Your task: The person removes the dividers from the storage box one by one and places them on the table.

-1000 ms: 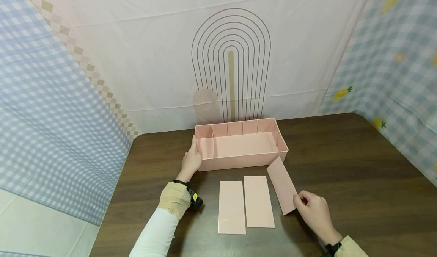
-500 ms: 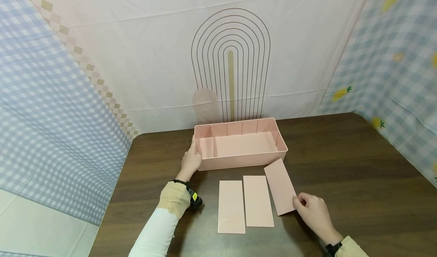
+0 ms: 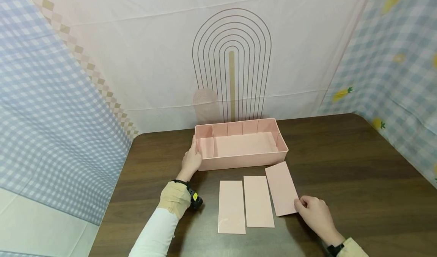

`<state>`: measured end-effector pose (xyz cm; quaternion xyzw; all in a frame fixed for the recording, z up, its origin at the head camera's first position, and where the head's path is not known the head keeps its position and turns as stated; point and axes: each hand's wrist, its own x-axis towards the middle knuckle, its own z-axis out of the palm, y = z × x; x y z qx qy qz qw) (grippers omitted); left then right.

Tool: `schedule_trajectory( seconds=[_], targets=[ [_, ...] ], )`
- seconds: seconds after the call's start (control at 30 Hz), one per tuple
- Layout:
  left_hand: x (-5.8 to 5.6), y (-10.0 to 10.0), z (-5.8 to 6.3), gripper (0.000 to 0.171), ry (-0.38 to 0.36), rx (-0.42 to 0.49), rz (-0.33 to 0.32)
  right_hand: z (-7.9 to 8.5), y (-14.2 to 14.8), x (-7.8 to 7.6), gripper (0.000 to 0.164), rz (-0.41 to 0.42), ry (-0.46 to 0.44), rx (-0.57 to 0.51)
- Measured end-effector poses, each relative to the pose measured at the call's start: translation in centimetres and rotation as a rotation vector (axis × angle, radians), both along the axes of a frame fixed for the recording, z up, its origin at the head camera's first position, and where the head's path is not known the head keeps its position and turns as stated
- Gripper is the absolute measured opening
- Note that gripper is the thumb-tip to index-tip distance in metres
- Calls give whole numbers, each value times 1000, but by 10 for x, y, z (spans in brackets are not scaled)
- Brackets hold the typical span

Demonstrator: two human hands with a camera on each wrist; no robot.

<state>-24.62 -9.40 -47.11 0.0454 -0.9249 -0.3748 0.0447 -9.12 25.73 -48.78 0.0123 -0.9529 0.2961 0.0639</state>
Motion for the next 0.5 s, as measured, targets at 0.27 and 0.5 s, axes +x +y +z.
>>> schedule_trajectory(
  seconds=[0.27,0.5],
  targets=[
    [0,0,-1,58,4,0,0,1,8,-1,34,61,-191,25],
    [-1,-1,-2,60,-2,2,2,2,16,-3,33,132,-285,42]
  ],
)
